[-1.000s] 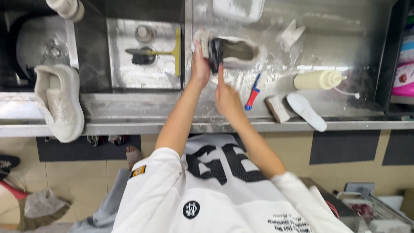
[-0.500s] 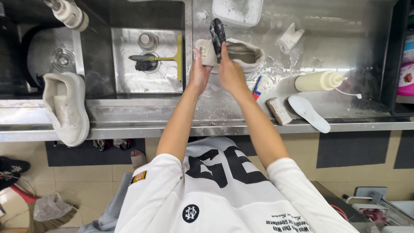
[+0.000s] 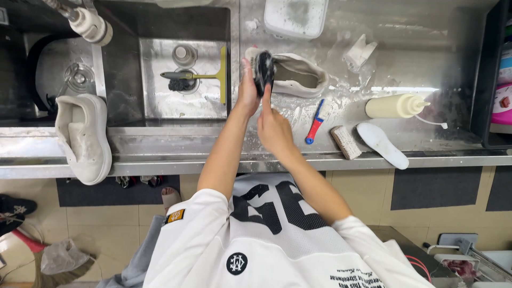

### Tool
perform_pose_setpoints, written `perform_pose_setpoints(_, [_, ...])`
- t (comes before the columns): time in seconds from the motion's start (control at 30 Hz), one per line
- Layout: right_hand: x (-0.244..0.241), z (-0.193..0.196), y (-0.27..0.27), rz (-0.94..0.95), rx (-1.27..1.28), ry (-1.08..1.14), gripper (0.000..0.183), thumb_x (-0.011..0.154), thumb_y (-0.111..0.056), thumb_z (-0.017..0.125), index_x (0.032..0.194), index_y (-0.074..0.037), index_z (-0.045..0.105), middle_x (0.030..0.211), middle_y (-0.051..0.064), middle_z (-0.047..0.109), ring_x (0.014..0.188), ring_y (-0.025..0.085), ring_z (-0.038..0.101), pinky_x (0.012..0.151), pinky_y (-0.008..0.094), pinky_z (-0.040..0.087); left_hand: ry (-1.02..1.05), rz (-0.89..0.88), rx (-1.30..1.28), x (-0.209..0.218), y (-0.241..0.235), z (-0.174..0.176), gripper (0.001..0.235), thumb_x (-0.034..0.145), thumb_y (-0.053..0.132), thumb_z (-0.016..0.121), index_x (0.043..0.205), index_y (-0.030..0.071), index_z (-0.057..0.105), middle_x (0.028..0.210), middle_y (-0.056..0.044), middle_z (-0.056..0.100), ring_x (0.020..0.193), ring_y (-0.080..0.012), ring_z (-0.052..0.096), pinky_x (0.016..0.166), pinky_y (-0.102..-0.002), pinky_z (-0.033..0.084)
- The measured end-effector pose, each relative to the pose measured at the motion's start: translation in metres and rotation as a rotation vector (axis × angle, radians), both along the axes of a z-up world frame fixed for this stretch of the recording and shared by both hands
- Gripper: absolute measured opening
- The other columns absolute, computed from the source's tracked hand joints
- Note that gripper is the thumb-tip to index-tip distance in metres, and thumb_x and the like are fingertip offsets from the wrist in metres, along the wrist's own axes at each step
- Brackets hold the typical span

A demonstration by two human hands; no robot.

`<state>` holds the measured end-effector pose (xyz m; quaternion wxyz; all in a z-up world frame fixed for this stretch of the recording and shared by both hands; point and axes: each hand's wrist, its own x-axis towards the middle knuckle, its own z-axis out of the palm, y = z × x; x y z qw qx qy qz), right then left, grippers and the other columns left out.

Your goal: Cleaning a white sneaker by scrubbing it with a brush and sponge, applying soap, and rinsing it under a faucet in a sink.

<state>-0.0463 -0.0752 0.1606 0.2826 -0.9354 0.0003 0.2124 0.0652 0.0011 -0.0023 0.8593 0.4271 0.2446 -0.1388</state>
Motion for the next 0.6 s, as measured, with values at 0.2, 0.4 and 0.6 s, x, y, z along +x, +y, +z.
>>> perform_pose_setpoints(0.2, [0.037, -0.071, -0.014, 0.053, -0.244, -0.089, 0.091, 0.126, -0.020, 0.052, 0.191, -0.021, -0.012, 0.130, 0.035, 0.072, 0.074, 0.049, 0.074, 0.056, 0.061, 0.056, -0.097, -0.286, 0.212, 0.003, 0.022, 0.058, 0.115, 0.096, 0.091, 0.025, 0.164, 0.011, 0.071, 0.165, -0.016, 0.077, 0.158, -0.0320, 0.071, 0.132, -0.043, 0.058])
perform_pose_setpoints(0.4, [0.080, -0.093, -0.015, 0.069, -0.357, -0.073, 0.083, 0.127, -0.024, 0.047, 0.193, -0.028, -0.003, 0.105, 0.025, 0.073, 0.078, 0.053, 0.073, 0.064, 0.065, 0.056, -0.092, -0.277, 0.059, -0.005, 0.023, 0.029, 0.068, 0.101, 0.090, 0.037, 0.071, 0.029, 0.033, 0.066, 0.009, 0.032, 0.062, -0.0092, 0.030, 0.064, -0.031, 0.025])
perform_pose_setpoints(0.6, [-0.001, -0.057, -0.002, 0.117, -0.249, -0.115, 0.087, 0.120, -0.018, 0.051, 0.195, -0.018, 0.007, 0.106, 0.024, 0.078, 0.084, 0.050, 0.085, 0.073, 0.064, 0.069, -0.023, -0.149, -0.049, -0.002, 0.019, 0.020, 0.105, 0.118, 0.086, 0.043, 0.186, 0.006, 0.040, 0.188, -0.023, 0.046, 0.174, -0.0425, 0.042, 0.148, -0.057, 0.032])
